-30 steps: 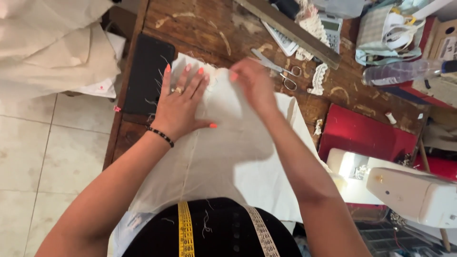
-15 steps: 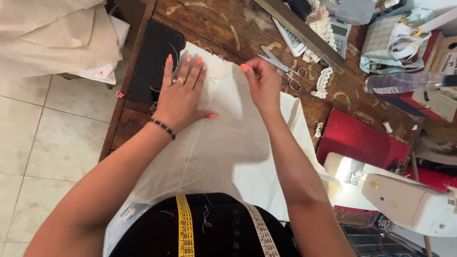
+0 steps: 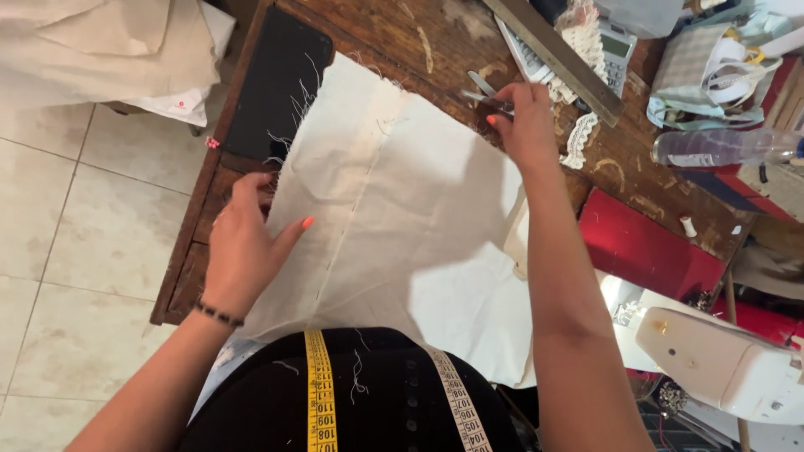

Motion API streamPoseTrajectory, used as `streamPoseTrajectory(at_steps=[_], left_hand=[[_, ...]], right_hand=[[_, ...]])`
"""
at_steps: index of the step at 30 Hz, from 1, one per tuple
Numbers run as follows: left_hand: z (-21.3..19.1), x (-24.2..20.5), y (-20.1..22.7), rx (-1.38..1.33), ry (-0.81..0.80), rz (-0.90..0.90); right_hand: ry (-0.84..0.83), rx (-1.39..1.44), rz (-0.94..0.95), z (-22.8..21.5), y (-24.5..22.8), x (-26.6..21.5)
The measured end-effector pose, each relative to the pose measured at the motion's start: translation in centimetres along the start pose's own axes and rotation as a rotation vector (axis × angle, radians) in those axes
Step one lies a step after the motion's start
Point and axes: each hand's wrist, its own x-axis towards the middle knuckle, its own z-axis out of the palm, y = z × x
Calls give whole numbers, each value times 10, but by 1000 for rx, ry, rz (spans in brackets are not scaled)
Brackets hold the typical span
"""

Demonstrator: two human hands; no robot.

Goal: The person uses small scissors to trim threads and edges of a white fabric piece on a wooden worktable. They repeatedly reposition the fabric, snip loose threads, and cut along seams while a sewing machine sits nearby.

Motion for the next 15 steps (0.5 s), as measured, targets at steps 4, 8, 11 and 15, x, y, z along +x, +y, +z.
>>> streamPoseTrajectory(at_steps=[4,8,11,15], left_hand=[[19,28,8,-95,-166,-128],[21,56,31,-70,-321,-156],[10,77,52,-250,-424,-230],[32,95,53,-198,-392,-195]], right_hand=[[-89,23,-122,-11,1,16],[-184,15,-146,-15,7,22],[-248,-52,-106,-23,0,19],[-174,13,-166,-20,0,13]])
